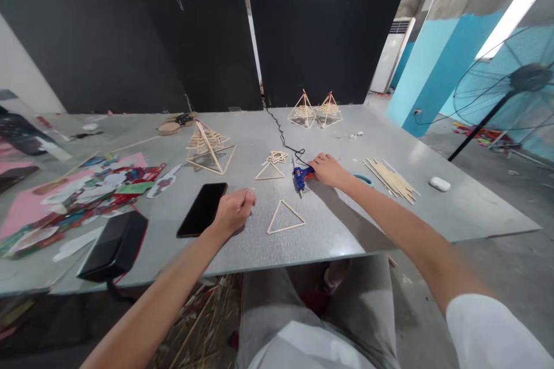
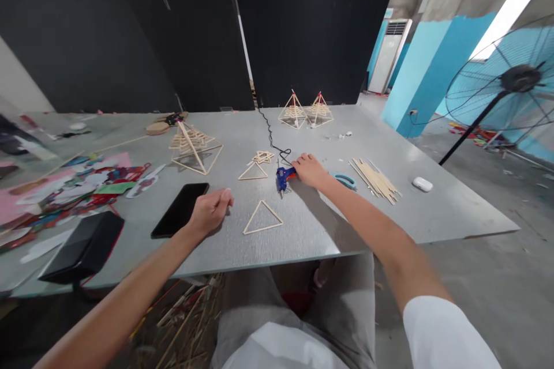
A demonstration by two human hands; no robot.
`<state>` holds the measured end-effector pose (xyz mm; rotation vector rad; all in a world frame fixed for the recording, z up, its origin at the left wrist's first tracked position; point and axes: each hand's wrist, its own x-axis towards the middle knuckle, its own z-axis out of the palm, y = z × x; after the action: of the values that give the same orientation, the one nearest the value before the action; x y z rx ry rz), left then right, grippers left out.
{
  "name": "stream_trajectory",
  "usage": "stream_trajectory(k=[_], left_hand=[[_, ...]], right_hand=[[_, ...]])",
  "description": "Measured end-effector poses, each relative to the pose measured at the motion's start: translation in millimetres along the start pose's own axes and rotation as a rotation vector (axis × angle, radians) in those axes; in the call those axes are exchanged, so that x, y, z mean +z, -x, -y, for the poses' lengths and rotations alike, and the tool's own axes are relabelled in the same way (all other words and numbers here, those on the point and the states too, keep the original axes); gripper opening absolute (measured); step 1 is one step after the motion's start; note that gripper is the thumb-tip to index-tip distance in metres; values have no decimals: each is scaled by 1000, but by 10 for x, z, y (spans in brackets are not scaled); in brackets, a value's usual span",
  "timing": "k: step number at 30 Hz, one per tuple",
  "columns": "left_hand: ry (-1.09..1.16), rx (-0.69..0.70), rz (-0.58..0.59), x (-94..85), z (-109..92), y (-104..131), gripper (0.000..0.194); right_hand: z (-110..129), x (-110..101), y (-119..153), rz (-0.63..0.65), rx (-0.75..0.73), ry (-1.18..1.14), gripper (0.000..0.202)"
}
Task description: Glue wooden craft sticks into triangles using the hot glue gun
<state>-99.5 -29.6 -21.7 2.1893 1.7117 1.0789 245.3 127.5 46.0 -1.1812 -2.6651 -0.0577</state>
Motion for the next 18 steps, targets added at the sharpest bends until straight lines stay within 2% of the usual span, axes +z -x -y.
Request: stream_trajectory(k=[3,6,9,11,14,16,18], left_hand=[[29,-50,-23,-21,-18,-11,37],[75,-87,-68,-35,-46,-39,37],[143,-105,-124,-66,-130,-63,34],[201,-101,-165,-120,-233,-83,33],[307,-83,-240,-270,-434,-192,43],[397,-76,-271,-396,-569,-354,48],[509,-76,-245,-516,-676,-575,60]], right_hand=[[-74,-13,-141,-21,14,-125,41],[-135,-87,-233,-100,77,-324,40],[-95,-183,-366,-188,148,-575,41],[22,-231,-489,-217,168,-759,40],[311,-282,-678,-206,150,-1021,38],[552,-309,-779,-199,113,-1172,37],[808,-329,-858,-203,64,-1304,36]])
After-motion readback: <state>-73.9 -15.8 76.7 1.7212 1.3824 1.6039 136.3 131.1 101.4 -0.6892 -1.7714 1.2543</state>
